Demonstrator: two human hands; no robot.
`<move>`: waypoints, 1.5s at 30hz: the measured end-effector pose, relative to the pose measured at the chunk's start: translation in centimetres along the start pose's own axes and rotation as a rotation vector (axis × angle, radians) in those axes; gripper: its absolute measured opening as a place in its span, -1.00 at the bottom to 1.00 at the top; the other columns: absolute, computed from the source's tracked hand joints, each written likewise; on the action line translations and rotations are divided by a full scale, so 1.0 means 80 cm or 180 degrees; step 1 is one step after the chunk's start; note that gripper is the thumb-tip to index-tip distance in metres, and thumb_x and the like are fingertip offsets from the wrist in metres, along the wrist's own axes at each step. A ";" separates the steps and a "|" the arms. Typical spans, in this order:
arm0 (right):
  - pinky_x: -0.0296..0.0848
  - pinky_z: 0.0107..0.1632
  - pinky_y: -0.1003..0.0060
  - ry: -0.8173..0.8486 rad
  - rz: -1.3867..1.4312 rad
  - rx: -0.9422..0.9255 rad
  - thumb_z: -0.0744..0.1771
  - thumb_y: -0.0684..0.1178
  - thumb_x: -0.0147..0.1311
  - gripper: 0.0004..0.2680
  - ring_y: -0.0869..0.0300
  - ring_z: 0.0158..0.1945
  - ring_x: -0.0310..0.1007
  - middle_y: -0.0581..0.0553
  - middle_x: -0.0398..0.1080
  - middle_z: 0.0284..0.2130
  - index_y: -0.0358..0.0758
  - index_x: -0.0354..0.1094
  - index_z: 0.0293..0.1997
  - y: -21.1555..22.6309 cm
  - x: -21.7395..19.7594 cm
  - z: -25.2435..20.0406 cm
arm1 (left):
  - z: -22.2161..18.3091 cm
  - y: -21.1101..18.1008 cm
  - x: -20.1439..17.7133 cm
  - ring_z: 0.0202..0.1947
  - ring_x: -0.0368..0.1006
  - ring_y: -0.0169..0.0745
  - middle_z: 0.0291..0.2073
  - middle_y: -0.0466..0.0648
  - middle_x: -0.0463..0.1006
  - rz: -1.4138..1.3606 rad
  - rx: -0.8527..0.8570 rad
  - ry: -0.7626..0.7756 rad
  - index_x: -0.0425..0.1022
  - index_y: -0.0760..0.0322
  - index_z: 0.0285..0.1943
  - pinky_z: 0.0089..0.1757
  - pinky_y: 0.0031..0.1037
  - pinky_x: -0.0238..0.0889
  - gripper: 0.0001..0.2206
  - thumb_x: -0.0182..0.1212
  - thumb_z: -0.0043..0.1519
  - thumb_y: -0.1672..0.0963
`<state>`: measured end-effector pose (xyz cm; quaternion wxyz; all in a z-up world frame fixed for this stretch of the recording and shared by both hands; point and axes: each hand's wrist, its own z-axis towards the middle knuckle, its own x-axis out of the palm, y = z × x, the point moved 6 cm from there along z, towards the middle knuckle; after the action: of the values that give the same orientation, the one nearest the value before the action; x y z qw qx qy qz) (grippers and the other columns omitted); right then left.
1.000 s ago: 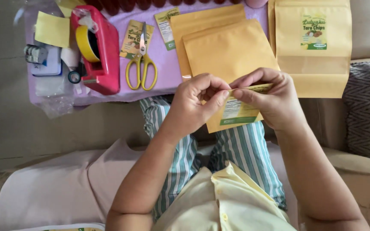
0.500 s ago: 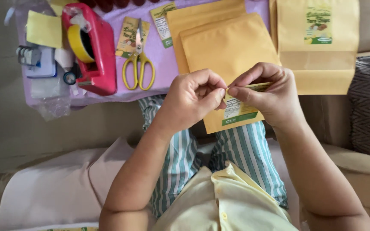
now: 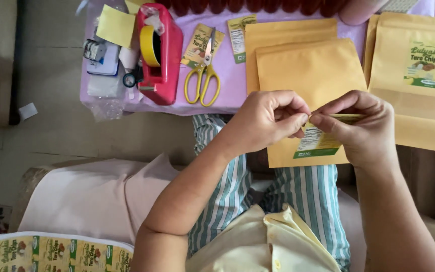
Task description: The person peels adhesive labels from a sheet and applies them to the front of several standing paper pouches one at a time, using scissors to trim one label before applying it.
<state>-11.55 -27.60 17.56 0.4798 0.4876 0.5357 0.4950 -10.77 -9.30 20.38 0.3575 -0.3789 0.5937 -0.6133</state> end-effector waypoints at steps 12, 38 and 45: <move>0.66 -0.17 0.48 0.0027 -0.0080 -0.0086 0.24 -0.30 0.38 -0.83 0.28 -0.29 0.62 -0.16 0.57 -0.35 -0.24 0.40 -0.33 0.019 0.012 0.005 | 0.002 -0.030 0.001 -0.44 0.47 -0.43 -0.46 -0.13 0.55 0.0914 0.0611 -0.0224 0.48 0.30 -0.32 -0.35 -0.62 0.38 -0.91 0.16 0.25 0.27; 0.64 -0.13 0.49 -0.0161 -0.0848 -0.0605 0.27 -0.31 0.41 -0.82 0.30 -0.27 0.54 -0.10 0.52 -0.34 -0.29 0.41 -0.24 0.042 0.011 -0.002 | 0.000 -0.036 0.019 -0.45 0.36 -0.13 -0.43 -0.05 0.38 0.2265 0.1480 -0.0501 0.32 0.31 -0.29 -0.36 -0.33 0.22 -0.87 0.13 0.17 0.32; 0.67 -0.12 0.52 -0.0087 -0.0530 -0.0288 0.24 -0.26 0.45 -0.77 0.33 -0.20 0.61 -0.07 0.54 -0.32 -0.22 0.38 -0.22 0.029 0.007 0.001 | 0.005 -0.037 0.013 -0.50 0.32 -0.24 -0.48 -0.06 0.38 0.1708 0.1238 -0.0275 0.35 0.30 -0.33 -0.39 -0.45 0.22 -0.88 0.09 0.17 0.32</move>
<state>-11.43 -26.94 19.90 0.5481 0.4260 0.5449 0.4704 -10.82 -10.29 23.37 0.5968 -0.1593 0.5284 -0.5825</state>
